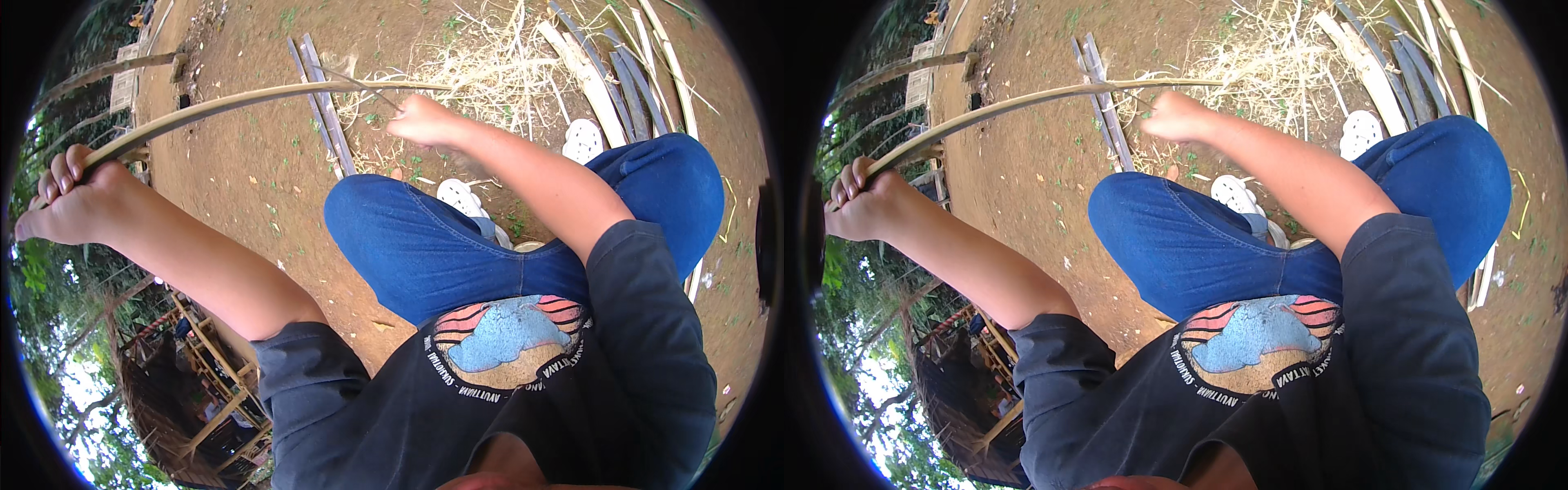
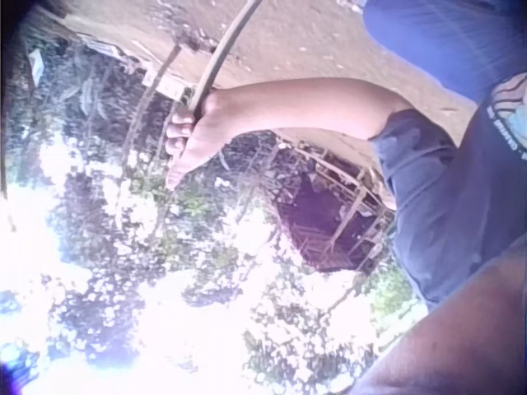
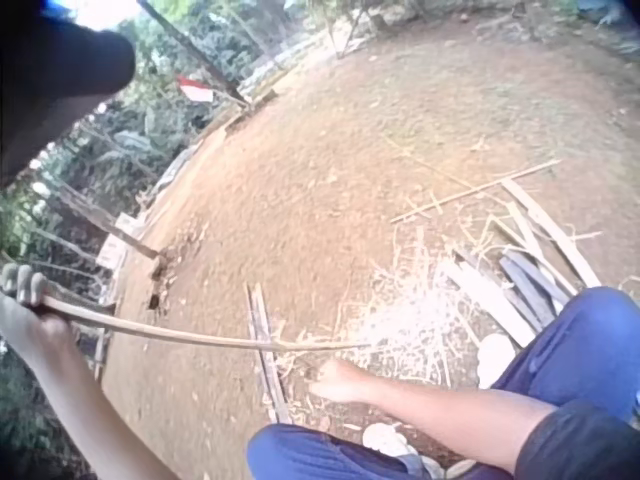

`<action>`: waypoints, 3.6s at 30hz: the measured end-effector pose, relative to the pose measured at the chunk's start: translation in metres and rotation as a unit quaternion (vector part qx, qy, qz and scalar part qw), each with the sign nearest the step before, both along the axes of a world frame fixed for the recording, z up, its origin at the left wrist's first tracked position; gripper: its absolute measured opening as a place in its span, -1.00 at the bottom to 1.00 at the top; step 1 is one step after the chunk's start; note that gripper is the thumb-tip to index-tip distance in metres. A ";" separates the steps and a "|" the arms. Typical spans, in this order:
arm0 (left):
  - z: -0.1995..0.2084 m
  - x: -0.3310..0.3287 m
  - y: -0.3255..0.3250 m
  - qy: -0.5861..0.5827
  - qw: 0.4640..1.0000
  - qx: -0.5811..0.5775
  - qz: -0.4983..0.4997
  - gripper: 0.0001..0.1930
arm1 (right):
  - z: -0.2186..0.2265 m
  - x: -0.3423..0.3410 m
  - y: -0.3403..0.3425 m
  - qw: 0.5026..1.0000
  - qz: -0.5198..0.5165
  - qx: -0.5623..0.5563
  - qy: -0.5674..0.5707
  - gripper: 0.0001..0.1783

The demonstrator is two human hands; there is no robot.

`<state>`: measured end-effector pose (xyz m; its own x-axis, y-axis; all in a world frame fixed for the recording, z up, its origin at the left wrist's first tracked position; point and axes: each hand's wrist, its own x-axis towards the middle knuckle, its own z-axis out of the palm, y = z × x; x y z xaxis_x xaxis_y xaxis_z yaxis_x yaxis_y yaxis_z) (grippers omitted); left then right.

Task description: The person shaves a thin strip of bamboo using a curved blade.

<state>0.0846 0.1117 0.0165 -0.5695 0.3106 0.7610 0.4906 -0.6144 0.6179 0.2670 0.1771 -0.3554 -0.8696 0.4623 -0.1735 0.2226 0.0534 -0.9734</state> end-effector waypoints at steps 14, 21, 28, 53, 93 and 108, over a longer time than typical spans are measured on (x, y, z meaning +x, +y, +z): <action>0.010 -0.045 -0.023 -0.010 0.996 -0.047 -0.078 -0.41 | 0.002 0.001 -0.006 0.998 -0.007 -0.020 -0.059 -0.62; 0.009 -0.035 -0.031 -0.044 0.972 -0.064 -0.220 -0.42 | -0.063 0.018 0.000 0.989 -0.033 -0.024 -0.139 -0.64; 0.009 -0.039 -0.039 -0.055 0.960 -0.064 -0.266 -0.42 | 0.094 0.000 -0.044 0.988 0.037 -0.049 0.139 -0.66; 0.006 -0.025 -0.029 -0.057 0.911 -0.078 -0.400 -0.58 | 0.007 0.011 -0.013 0.994 0.022 -0.101 -0.032 -0.67; 0.001 -0.027 -0.022 -0.034 0.921 -0.048 -0.386 -0.58 | 0.056 0.004 -0.017 0.997 0.021 -0.066 0.038 -0.69; 0.001 -0.019 -0.024 -0.028 0.932 -0.046 -0.358 -0.57 | 0.000 0.009 -0.017 0.995 -0.017 -0.084 -0.057 -0.67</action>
